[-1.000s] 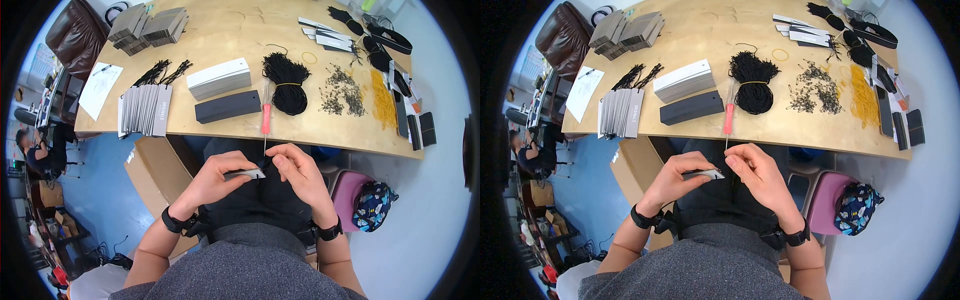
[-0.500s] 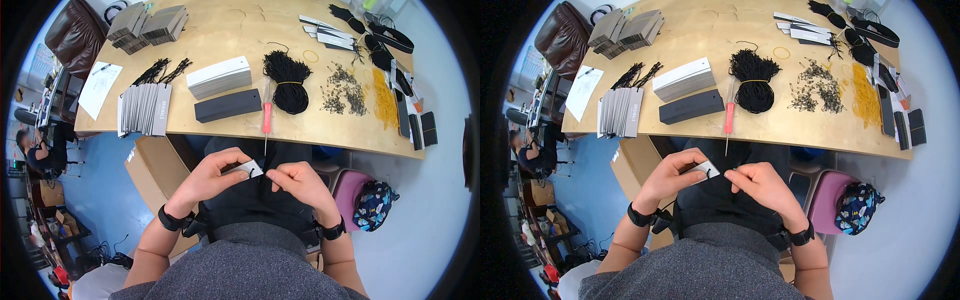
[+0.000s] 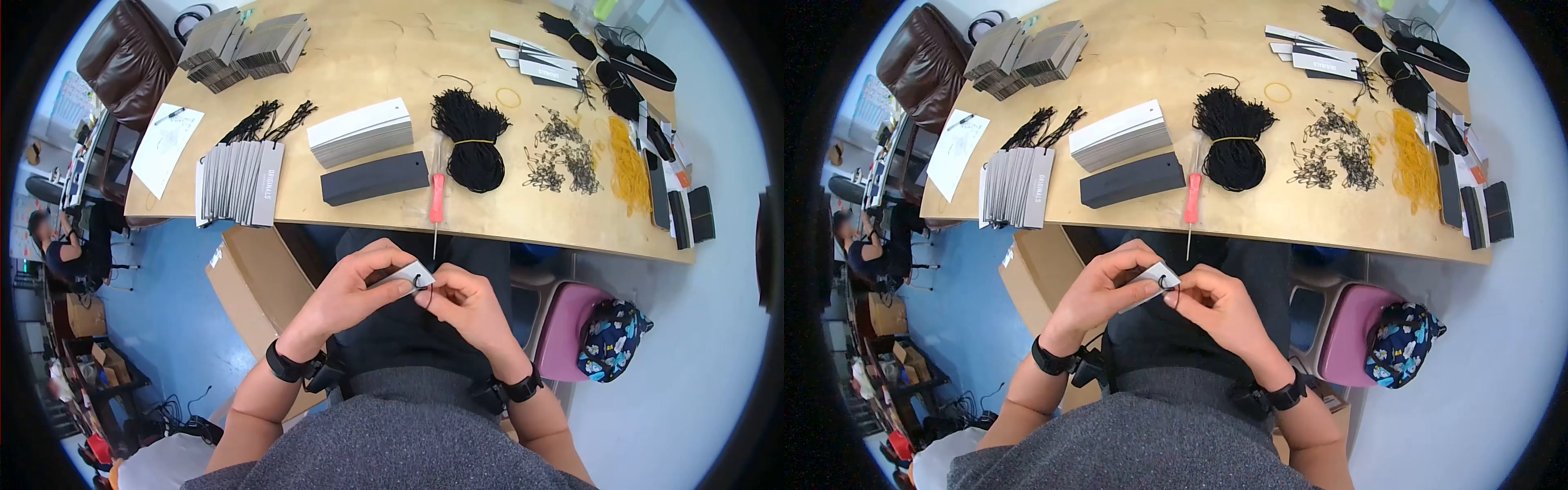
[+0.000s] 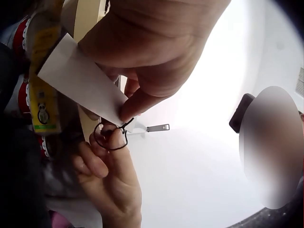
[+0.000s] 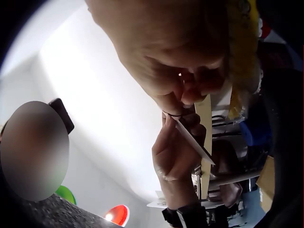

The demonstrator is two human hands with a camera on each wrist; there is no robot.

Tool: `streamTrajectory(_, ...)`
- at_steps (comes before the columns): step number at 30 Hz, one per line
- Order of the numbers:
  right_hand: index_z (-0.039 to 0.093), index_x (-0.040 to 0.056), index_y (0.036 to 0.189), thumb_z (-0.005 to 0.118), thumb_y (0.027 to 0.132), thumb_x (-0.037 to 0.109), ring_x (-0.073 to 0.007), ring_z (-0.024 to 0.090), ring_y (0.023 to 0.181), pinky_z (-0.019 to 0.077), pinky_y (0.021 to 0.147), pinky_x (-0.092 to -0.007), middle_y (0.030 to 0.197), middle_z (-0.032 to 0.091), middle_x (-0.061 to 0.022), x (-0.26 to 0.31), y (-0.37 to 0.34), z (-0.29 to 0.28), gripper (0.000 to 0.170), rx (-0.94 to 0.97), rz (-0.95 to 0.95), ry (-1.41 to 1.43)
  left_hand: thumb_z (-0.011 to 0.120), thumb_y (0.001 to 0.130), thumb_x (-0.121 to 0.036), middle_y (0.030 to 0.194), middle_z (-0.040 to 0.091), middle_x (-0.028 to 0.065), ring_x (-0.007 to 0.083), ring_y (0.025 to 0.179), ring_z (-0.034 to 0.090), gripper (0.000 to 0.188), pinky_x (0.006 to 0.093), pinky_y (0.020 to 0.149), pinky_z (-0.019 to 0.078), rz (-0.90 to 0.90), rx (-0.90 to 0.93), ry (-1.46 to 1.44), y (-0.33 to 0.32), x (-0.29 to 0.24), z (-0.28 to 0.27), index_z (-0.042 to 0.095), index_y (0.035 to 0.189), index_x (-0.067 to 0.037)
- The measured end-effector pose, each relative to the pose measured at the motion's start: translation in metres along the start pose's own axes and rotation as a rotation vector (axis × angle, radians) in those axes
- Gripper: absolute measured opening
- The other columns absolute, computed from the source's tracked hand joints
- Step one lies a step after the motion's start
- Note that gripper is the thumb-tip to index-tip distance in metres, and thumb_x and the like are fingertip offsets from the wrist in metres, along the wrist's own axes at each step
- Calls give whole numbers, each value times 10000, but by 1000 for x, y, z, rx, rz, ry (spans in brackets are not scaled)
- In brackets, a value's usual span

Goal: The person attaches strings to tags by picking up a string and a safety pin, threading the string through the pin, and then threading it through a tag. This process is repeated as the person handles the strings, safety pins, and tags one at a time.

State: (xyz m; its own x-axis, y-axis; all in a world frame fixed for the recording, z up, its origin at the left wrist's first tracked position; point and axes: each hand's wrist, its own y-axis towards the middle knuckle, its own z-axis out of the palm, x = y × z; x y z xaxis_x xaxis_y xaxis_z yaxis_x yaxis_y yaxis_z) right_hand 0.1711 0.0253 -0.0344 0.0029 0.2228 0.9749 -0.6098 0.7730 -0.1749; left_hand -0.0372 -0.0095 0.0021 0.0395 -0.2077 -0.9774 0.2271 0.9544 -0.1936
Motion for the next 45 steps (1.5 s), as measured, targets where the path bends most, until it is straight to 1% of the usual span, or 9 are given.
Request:
streamTrajectory(6,595,26,988,582,942,103,-126,603,812,492,743,-264,1119,590,-77,3,-5,-22,90,-87,17,680,643,907,0,1002,583,6,80,940,578,261,235,830,472,5,42,72,-1,0,0,638,1168,-3)
streamTrajectory(10,586,17,986,562,939,129,-170,639,865,501,766,-292,1139,625,-120,12,-6,-33,124,-131,-43,555,653,889,29,1023,620,17,87,965,596,327,247,867,482,-4,11,-11,-3,-5,4,618,1213,2)
streamTrajectory(12,575,8,975,547,941,143,-209,670,915,507,776,-305,1145,653,-171,19,-10,-39,142,156,41,416,661,879,48,1048,631,25,97,995,606,357,254,900,486,-21,4,-29,-4,-7,4,609,1230,13)
streamTrajectory(14,562,11,943,542,931,132,-251,690,932,523,779,-322,1115,668,-218,22,-13,-43,123,173,89,422,652,877,42,960,635,7,69,920,583,356,251,837,483,3,23,-35,-7,-12,4,637,1228,-21)
streamTrajectory(20,539,3,915,525,905,108,-318,700,951,574,755,-348,1118,654,-272,14,-17,-69,106,26,56,616,677,832,63,951,647,34,108,873,599,355,267,789,482,46,51,178,-14,-22,-7,701,1170,-46)
streamTrajectory(31,528,-40,956,535,921,165,-388,706,936,610,780,-414,1128,631,-337,4,-15,-76,208,297,81,877,650,829,58,912,641,67,162,814,589,398,286,761,464,99,170,304,-24,-36,-17,687,1207,-60)
streamTrajectory(37,501,-77,1284,530,1002,315,-355,598,1186,519,938,-412,1327,547,-284,38,-15,-54,483,217,13,552,573,864,63,1205,623,55,123,1003,590,501,249,904,455,96,-229,61,-21,-69,-39,573,1357,-29)
streamTrajectory(40,489,-61,1327,562,991,330,-333,604,1176,512,935,-390,1325,563,-249,33,-17,-53,521,283,3,448,534,874,76,1218,610,58,120,1026,577,534,244,909,462,371,-493,68,7,-83,-68,540,1394,-47)
streamTrajectory(45,548,-55,1254,608,964,247,-281,635,1110,514,913,-368,1250,615,-205,28,-24,-49,424,249,56,418,537,856,81,1201,569,110,163,1052,545,531,290,927,453,358,-763,273,33,-74,-126,541,1378,-20)
